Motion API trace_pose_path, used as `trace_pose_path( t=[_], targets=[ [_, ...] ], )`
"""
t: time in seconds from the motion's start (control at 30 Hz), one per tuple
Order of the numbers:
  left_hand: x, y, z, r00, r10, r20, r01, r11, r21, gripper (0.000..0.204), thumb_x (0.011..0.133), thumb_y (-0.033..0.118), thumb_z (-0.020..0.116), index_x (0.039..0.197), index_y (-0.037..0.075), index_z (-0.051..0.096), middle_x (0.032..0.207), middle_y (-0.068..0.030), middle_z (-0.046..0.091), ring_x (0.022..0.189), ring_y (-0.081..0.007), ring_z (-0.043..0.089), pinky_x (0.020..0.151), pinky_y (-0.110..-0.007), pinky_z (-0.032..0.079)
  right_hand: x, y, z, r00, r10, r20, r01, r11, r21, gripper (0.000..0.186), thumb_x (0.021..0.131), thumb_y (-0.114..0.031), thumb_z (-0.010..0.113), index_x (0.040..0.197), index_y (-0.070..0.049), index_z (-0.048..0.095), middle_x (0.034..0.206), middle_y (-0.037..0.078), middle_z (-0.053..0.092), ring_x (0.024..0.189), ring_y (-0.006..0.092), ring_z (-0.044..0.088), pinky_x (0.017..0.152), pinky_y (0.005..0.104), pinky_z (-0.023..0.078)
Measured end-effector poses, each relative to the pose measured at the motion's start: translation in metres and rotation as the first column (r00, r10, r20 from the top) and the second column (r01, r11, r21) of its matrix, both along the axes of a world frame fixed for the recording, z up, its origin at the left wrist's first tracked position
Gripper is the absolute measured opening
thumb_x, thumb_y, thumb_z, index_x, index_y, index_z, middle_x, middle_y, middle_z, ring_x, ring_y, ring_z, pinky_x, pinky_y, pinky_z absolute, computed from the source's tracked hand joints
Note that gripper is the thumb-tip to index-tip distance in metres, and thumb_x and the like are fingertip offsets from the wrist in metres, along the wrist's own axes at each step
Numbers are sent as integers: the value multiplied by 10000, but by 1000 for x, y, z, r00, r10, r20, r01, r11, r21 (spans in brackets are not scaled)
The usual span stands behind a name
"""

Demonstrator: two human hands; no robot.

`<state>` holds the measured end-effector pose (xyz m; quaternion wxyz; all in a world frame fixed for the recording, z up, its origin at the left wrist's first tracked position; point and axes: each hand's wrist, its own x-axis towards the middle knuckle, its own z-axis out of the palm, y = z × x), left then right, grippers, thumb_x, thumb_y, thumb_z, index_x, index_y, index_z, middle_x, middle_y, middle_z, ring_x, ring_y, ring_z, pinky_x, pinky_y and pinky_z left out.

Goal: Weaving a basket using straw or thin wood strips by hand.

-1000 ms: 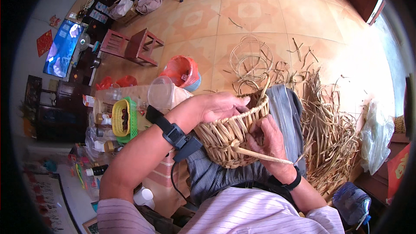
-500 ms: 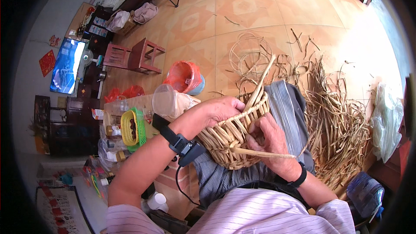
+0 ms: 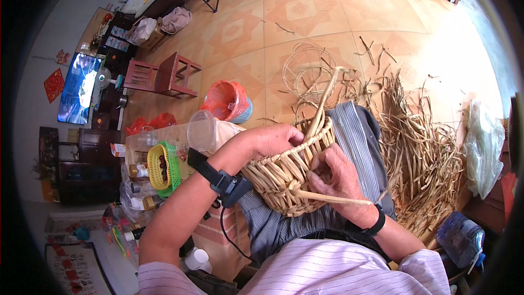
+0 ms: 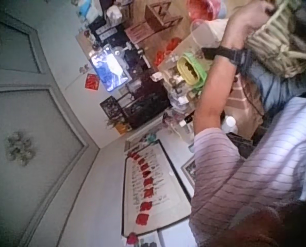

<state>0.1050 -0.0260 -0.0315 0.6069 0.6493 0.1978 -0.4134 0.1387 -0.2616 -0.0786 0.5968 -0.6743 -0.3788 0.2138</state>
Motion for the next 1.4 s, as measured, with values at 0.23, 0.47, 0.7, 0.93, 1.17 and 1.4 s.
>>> trace_pose_path(
  t=[0.23, 0.47, 0.7, 0.93, 1.17, 1.4],
  targets=[
    [-5, 5, -6, 942, 205, -266, -241, 965, -108, 172, 926, 50, 707, 1078, -29, 718, 953, -64, 755, 792, -124, 719, 716, -293, 601, 1, 0, 5, 1000, 7, -12, -6, 1000, 27, 243, 820, -20, 764, 955, -32, 562, 901, 140, 517, 763, 321, 589, 665, 401, 504],
    [-9, 10, -9, 950, 220, -220, -226, 974, -3, 188, 929, 39, 620, 1072, -48, 707, 947, -92, 753, 765, -143, 708, 699, -303, 587, -2, -1, 2, 999, -14, -29, 14, 1000, 16, 237, 822, -26, 756, 947, -30, 556, 891, 145, 505, 752, 326, 570, 648, 411, 481],
    [-8, -10, 27, 950, 250, -188, -278, 950, -140, 324, 890, 153, 716, 1143, -46, 694, 1007, -85, 740, 853, -138, 694, 774, -288, 562, -1, 1, -3, 1000, -10, 17, 9, 999, 54, 247, 796, -20, 747, 951, -31, 555, 884, 145, 503, 755, 346, 557, 645, 417, 469],
    [-5, -31, 34, 995, -64, 73, 31, 920, 391, 496, 725, 308, 891, 1073, -10, 738, 917, -80, 754, 816, -144, 684, 766, -314, 555, -3, -1, -1, 1000, -16, 7, 16, 999, 48, 262, 787, -27, 764, 956, -34, 563, 882, 142, 511, 759, 343, 566, 650, 423, 480],
    [-8, -31, 32, 993, -107, 48, 76, 899, 432, 476, 680, 252, 899, 1033, -24, 740, 896, -85, 751, 794, -149, 680, 733, -320, 552, -7, -1, 0, 999, -43, 16, 42, 999, 33, 270, 790, -21, 770, 958, -36, 560, 891, 144, 519, 768, 347, 574, 660, 423, 487],
    [-10, -27, 31, 1000, -11, 2, 10, 944, 331, 399, 700, 153, 898, 1018, -29, 740, 904, -77, 756, 788, -138, 685, 733, -301, 557, -9, -1, 0, 994, -44, 98, 42, 999, 27, 260, 804, -7, 755, 958, -32, 547, 872, 147, 516, 759, 348, 565, 656, 431, 476]
  ],
)
